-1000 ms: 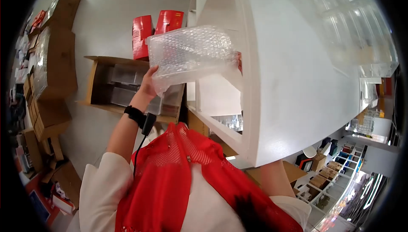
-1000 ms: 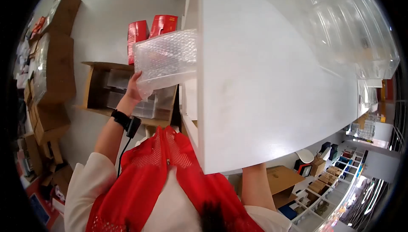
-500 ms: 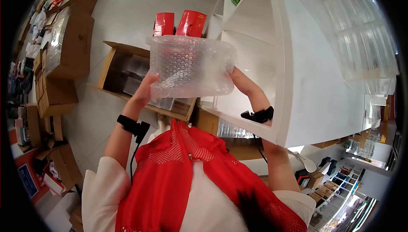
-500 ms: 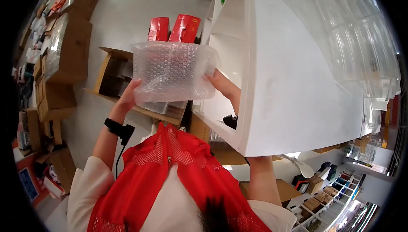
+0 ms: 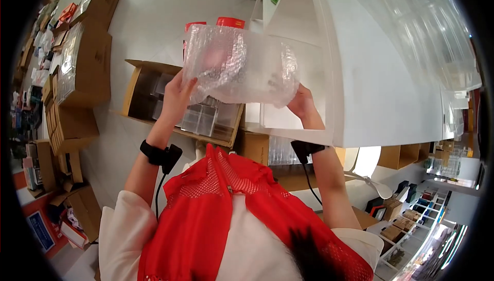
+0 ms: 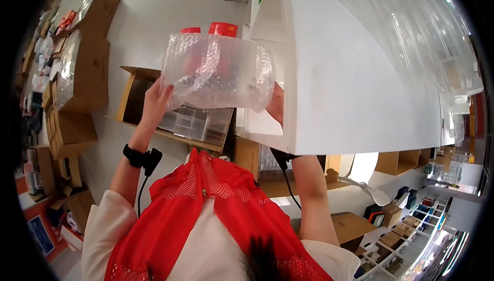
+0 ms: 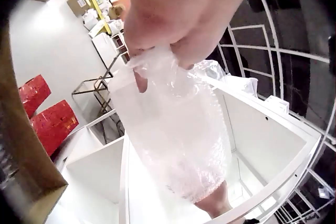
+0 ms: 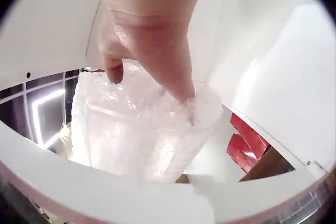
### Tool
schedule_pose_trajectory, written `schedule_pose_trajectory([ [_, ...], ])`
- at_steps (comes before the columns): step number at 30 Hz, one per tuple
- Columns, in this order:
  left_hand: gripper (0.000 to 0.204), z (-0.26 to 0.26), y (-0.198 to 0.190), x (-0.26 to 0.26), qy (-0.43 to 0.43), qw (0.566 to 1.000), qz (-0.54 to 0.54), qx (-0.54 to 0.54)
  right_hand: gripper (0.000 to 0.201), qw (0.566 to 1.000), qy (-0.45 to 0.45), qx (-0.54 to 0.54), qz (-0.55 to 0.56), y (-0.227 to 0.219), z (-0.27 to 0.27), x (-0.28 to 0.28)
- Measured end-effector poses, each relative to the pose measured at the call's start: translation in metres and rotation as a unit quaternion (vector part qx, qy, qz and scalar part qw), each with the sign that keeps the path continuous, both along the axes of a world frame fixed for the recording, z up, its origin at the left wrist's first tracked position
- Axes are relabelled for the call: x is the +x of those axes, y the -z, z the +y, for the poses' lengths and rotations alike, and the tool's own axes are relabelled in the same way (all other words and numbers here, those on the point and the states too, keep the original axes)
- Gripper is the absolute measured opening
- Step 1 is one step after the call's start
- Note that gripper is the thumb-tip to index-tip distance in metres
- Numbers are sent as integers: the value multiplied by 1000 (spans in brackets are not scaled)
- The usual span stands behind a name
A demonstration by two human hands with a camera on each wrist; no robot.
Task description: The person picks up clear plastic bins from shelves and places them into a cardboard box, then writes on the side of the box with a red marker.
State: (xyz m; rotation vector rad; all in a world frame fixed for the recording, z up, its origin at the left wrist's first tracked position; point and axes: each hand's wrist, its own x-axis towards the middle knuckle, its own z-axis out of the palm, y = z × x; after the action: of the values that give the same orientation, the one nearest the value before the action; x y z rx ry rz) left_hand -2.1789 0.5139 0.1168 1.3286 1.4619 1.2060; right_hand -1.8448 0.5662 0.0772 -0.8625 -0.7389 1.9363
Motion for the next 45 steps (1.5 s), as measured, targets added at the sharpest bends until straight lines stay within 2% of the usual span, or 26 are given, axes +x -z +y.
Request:
schedule_pose_trajectory([
  [2, 22, 8, 5, -1, -10, 998, 56, 2, 56, 999, 6, -38, 2, 0, -4, 6],
  [5, 18, 10, -19, 13, 17, 989, 126, 73, 57, 996, 19, -89, 7, 4, -8, 13],
  [8, 20, 13, -32, 33, 45, 995, 17, 92, 54, 992, 62, -108, 35, 5, -19, 21],
  [11, 21, 17, -57, 45, 25, 993, 79, 88, 52, 986, 108, -110, 61, 4, -30, 29],
  [14, 22, 25, -76, 66, 1, 988, -121, 96, 49, 980, 137, -115, 84, 5, -42, 35],
  [18, 25, 56, -64, 46, -14, 993, -44, 111, 46, 974, 125, -102, 159, 13, -55, 45],
  [20, 25, 69, -58, 42, -32, 988, -12, 148, 46, 961, 54, -58, 266, 20, -60, 56],
  [22, 24, 68, -77, 44, -17, 992, -107, 61, 47, 967, 92, -42, 235, 12, -68, 58],
  [23, 23, 68, -84, 45, -9, 988, -153, 15, 47, 974, 163, -49, 149, 4, -72, 55],
  [24, 23, 69, -85, 44, 13, 991, -132, -4, 48, 969, 233, -58, 62, -8, -76, 50],
  [26, 23, 76, -86, 31, 57, 994, -90, -39, 49, 967, 249, -47, 18, -37, -86, 44],
  [27, 32, 89, -71, 19, 80, 992, -53, -83, 49, 965, 257, -42, -5, -44, -90, 44],
  [30, 43, 96, -65, 25, 91, 989, -49, -104, 53, 973, 231, 3, -4, -31, -94, 58],
  [31, 52, 103, -57, 27, 116, 979, -95, -139, 53, 974, 222, 14, -26, -29, -94, 62],
  [34, 50, 107, -44, 53, 151, 965, -174, -126, 55, 975, 204, 40, -85, -29, -92, 61],
  [35, 48, 110, -44, 67, 146, 969, -26, -199, 56, 973, 203, 47, -99, -32, -92, 60],
  [37, 44, 122, -25, 69, 179, 968, 51, -167, 63, 968, 215, 32, -128, -46, -94, 58],
  [38, 42, 130, -10, 65, 195, 965, 89, -149, 65, 964, 226, 32, -133, -38, -93, 65],
  [39, 34, 140, 4, 58, 135, 979, 80, -129, 68, 961, 239, 30, -138, -24, -91, 77],
  [41, 29, 155, 21, 33, 31, 986, -87, -140, 72, 951, 279, 26, -128, -17, -99, 95],
  [42, 27, 161, 28, 22, -22, 974, -171, -145, 73, 945, 306, 25, -114, -21, -105, 103],
  [45, 22, 171, 44, -2, -77, 958, -199, -193, 71, 921, 382, 29, -68, -34, -129, 120],
])
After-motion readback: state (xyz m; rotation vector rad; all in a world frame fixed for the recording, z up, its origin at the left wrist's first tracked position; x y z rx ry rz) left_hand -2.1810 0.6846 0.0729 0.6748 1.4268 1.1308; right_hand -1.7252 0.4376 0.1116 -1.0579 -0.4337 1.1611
